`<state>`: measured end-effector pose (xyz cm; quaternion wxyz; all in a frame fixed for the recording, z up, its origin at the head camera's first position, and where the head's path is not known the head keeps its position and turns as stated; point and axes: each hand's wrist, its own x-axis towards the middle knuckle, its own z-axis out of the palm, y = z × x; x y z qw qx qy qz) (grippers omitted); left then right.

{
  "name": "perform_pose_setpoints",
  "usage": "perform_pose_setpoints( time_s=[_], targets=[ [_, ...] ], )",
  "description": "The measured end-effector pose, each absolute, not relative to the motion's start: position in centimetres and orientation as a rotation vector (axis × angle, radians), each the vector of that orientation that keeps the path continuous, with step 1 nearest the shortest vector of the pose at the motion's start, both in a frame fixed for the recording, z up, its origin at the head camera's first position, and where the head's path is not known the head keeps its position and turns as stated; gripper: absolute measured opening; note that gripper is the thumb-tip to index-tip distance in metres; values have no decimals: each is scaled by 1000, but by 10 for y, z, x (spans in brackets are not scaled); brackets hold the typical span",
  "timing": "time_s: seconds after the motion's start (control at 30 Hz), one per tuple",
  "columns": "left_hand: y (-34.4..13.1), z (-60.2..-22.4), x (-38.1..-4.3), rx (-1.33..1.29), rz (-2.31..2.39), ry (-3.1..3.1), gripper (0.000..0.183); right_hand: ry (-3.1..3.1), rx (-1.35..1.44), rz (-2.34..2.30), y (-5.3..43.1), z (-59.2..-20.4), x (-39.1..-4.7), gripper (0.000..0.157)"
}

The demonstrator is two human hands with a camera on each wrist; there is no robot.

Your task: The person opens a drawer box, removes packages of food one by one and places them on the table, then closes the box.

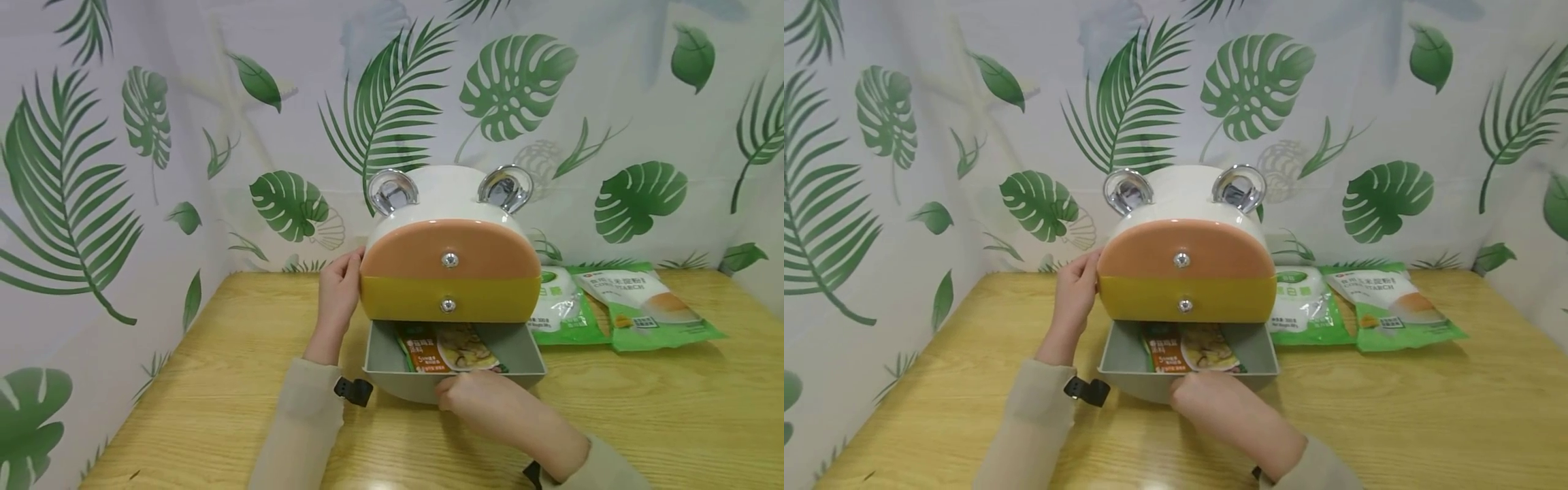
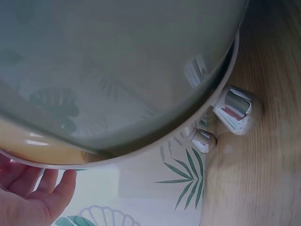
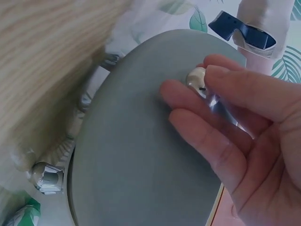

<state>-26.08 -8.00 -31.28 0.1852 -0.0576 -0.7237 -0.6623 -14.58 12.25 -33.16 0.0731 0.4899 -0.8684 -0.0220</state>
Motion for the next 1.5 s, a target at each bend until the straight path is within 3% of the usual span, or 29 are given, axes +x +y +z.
perform_pose_setpoints(
  time_s=[1.5],
  targets=[
    [-82,-313,-260,-208,-1798,-2081,29,-2594,1580,-162,124,-331,-121,25]
  ],
)
